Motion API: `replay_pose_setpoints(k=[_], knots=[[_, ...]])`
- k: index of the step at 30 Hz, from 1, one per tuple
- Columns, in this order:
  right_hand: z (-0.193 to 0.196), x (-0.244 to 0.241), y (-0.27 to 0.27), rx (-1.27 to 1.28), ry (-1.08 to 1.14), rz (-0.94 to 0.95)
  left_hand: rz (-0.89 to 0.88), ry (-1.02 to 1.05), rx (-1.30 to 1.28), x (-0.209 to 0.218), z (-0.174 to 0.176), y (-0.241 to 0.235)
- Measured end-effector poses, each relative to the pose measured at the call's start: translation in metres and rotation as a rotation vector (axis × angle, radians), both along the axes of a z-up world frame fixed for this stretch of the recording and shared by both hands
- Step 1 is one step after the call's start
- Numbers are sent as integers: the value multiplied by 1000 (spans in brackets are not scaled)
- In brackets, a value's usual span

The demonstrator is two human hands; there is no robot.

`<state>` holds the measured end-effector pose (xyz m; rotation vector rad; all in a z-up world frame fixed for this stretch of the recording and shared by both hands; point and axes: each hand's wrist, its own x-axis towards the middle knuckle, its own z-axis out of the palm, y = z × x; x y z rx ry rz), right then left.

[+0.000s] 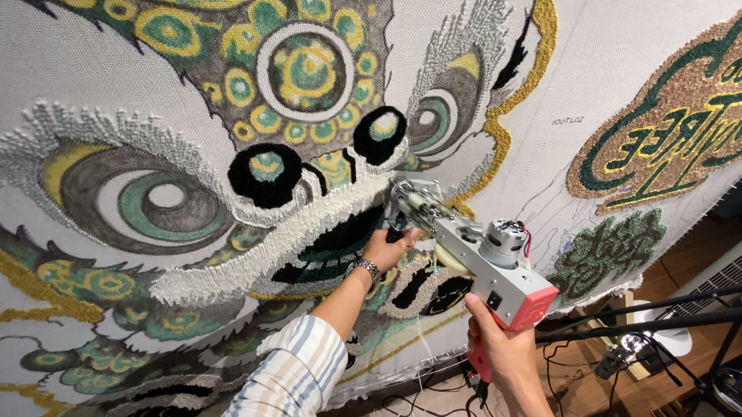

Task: The person uses a handheld tufting gun to apply yarn to a large canvas featuring a dragon design. They pause to retrieve a white yarn ball from a nearby cart, pull a length of yarn, and thread it into the gun's mechanism before resuming the tufting process.

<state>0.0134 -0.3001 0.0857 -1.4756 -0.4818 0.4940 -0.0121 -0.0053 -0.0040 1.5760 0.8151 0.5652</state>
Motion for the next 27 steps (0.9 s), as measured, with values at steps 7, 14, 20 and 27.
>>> replay_pose_setpoints(k=[7,14,20,27], knots=[[4,0,0,54,38,12,-3,-94,41,4,5,-1],[12,-1,2,50,9,12,78,-54,87,16,-1,11],[17,-3,0,78,12,11,53,-38,85,8,17,4],[23,-3,-6,85,26,20,18,-124,211,33,-17,20]])
